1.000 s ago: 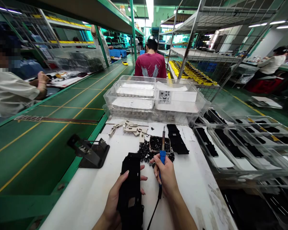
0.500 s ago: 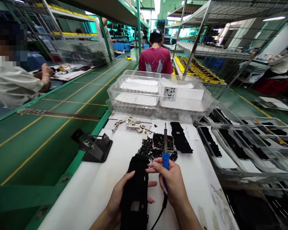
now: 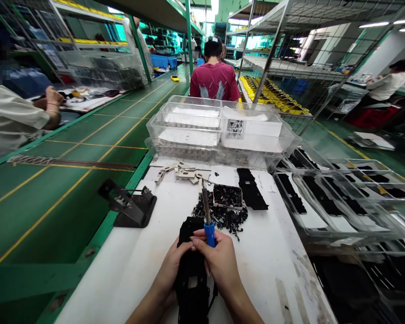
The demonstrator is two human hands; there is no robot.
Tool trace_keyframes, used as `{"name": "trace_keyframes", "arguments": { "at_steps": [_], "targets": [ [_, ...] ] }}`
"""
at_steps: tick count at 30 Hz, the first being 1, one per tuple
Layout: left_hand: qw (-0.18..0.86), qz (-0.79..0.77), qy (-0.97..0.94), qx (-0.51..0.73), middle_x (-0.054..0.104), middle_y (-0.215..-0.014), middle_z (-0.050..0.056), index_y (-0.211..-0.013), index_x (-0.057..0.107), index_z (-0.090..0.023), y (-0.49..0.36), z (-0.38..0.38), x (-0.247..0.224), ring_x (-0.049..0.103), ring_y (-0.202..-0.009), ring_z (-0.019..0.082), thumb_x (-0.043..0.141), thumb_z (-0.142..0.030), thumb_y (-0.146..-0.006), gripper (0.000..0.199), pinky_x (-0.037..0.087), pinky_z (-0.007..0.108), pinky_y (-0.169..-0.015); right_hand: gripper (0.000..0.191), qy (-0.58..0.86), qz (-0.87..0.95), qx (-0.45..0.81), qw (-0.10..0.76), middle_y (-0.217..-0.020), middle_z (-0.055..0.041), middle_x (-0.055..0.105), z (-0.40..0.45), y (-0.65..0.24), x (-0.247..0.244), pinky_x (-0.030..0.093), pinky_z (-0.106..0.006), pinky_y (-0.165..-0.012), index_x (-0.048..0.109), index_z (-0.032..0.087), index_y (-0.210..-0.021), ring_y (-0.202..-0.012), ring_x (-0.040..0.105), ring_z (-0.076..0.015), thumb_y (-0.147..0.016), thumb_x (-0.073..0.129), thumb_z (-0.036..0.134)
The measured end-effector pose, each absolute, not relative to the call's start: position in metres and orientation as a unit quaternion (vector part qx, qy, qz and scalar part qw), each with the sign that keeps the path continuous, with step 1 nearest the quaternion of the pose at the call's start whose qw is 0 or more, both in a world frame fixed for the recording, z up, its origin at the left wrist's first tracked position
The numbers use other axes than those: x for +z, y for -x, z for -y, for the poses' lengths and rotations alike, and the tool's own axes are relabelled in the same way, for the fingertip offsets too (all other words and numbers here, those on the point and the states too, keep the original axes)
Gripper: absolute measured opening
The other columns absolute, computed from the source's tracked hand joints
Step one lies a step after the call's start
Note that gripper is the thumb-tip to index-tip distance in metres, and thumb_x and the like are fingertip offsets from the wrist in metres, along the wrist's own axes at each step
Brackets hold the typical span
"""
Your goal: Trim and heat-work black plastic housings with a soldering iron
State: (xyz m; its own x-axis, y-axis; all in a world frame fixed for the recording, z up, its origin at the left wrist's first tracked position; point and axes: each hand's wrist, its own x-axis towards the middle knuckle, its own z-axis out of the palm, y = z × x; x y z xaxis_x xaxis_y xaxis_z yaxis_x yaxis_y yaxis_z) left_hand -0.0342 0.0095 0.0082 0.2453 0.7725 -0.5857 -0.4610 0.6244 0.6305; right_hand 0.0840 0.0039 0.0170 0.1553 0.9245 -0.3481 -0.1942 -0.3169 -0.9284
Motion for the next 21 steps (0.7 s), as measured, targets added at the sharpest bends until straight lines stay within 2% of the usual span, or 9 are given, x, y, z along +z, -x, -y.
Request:
{"name": "trace_keyframes", "arguments": {
  "at_steps": [3,5,7,10,12,16,21],
  "targets": [
    [0.771,-0.475,-0.132,0.403,0.067,-0.069,-0.001,-0.089,0.063,-0.017,0.038,-0.008,0.006,0.064,-0.060,0.015,0.068,-0.025,-0.079,0.014,0.051,0.024,-0.057,0.037,0.572,0.319,0.568,0.499,-0.086,-0.0091,0.076,-0.002,-0.077,0.016,0.055,-0.032,-0.060,0.073,0.016,-0.094,-0.075,0.072,-0.0256,-0.071,0.082,0.044],
    [0.779,-0.471,-0.114,0.398,0.066,-0.066,-0.001,-0.085,0.063,-0.016,0.043,-0.005,0.005,0.063,-0.058,0.014,0.068,-0.026,-0.078,0.013,0.050,0.023,-0.056,0.035,0.577,0.332,0.553,0.501,-0.090,-0.0081,0.077,0.002,-0.075,0.016,0.057,-0.032,-0.066,0.073,0.017,-0.097,-0.070,0.071,-0.0216,-0.075,0.079,0.043],
    [0.792,-0.465,-0.100,0.383,0.066,-0.064,0.001,-0.085,0.064,-0.014,0.052,-0.003,0.005,0.062,-0.055,0.015,0.066,-0.028,-0.079,0.015,0.049,0.024,-0.055,0.034,0.583,0.340,0.536,0.507,-0.093,-0.0076,0.077,0.008,-0.075,0.016,0.056,-0.029,-0.064,0.073,0.017,-0.100,-0.061,0.067,-0.0160,-0.078,0.077,0.043],
    [0.836,-0.408,-0.071,0.361,0.072,-0.081,0.009,-0.098,0.067,-0.011,0.069,-0.002,0.002,0.067,-0.066,0.020,0.062,-0.028,-0.080,0.026,0.052,0.030,-0.061,0.038,0.584,0.321,0.530,0.524,-0.097,-0.0095,0.076,0.017,-0.083,0.016,0.045,-0.023,-0.041,0.073,0.018,-0.104,-0.043,0.053,-0.0085,-0.078,0.076,0.045],
    [0.878,-0.321,-0.060,0.351,0.073,-0.097,0.012,-0.111,0.066,-0.011,0.077,-0.002,0.000,0.069,-0.077,0.024,0.060,-0.027,-0.078,0.037,0.053,0.033,-0.068,0.040,0.580,0.302,0.534,0.536,-0.100,-0.0114,0.076,0.020,-0.091,0.015,0.035,-0.021,-0.032,0.072,0.019,-0.107,-0.036,0.045,-0.0051,-0.078,0.076,0.047],
    [0.927,-0.200,-0.080,0.306,0.072,-0.102,0.016,-0.128,0.059,-0.006,0.074,-0.001,0.004,0.070,-0.078,0.026,0.056,-0.033,-0.076,0.058,0.051,0.032,-0.068,0.039,0.573,0.275,0.530,0.562,-0.104,-0.0143,0.075,0.023,-0.100,0.011,0.032,-0.022,-0.030,0.072,0.018,-0.104,-0.032,0.042,-0.0038,-0.078,0.076,0.046],
    [0.917,-0.225,-0.126,0.305,0.074,-0.104,0.021,-0.139,0.049,-0.005,0.057,0.003,0.013,0.073,-0.074,0.028,0.055,-0.031,-0.078,0.067,0.051,0.033,-0.064,0.039,0.598,0.269,0.493,0.571,-0.107,-0.0144,0.074,0.024,-0.103,0.005,0.037,-0.023,-0.032,0.073,0.019,-0.105,-0.037,0.047,-0.0068,-0.078,0.076,0.046]
  ]
}}
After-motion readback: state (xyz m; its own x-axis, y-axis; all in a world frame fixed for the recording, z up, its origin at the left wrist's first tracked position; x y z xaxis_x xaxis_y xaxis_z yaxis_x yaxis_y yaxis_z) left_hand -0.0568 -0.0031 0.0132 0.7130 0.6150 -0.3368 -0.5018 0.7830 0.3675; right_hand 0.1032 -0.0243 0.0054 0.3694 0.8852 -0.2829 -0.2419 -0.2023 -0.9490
